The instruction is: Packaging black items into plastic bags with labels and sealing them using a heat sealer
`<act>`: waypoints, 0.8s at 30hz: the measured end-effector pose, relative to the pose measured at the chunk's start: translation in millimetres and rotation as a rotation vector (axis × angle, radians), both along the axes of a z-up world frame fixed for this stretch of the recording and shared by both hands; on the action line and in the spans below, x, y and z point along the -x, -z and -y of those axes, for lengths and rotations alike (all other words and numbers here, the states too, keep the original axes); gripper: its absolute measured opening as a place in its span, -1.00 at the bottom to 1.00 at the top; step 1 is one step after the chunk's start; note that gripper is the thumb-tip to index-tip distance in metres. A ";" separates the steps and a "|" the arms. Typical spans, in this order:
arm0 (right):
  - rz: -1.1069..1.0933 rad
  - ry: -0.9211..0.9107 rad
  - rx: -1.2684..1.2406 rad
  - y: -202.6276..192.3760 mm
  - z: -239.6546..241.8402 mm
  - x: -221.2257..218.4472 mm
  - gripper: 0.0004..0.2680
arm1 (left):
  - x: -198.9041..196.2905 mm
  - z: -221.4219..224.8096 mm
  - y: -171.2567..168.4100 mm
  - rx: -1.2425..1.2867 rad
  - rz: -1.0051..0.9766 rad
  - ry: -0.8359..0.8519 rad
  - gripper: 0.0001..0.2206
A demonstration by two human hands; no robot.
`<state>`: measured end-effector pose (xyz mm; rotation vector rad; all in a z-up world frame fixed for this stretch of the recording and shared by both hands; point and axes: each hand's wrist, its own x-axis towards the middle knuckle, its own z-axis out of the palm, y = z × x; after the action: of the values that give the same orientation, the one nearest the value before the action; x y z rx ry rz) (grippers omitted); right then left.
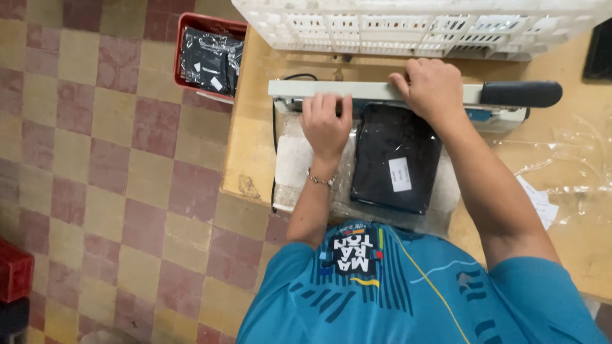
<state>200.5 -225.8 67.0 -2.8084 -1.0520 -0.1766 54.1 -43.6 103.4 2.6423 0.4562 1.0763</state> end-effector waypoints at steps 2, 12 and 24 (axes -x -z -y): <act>0.014 0.027 0.022 1.9 0.0 -5.1 -0.64 | -13.3 -8.6 -21.2 0.012 0.068 0.073 -0.80; 0.218 -0.022 -0.141 64.2 9.4 -11.4 -0.64 | -29.2 -14.9 20.4 0.007 -0.095 0.128 -0.82; 0.131 0.019 -0.071 78.7 10.0 -15.2 -0.59 | 35.9 8.3 66.9 0.284 -1.055 0.139 -0.56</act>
<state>215.7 -235.8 -11.7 -2.7756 -1.0232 -0.3967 18.2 -51.9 36.5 2.6957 0.5283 -0.4789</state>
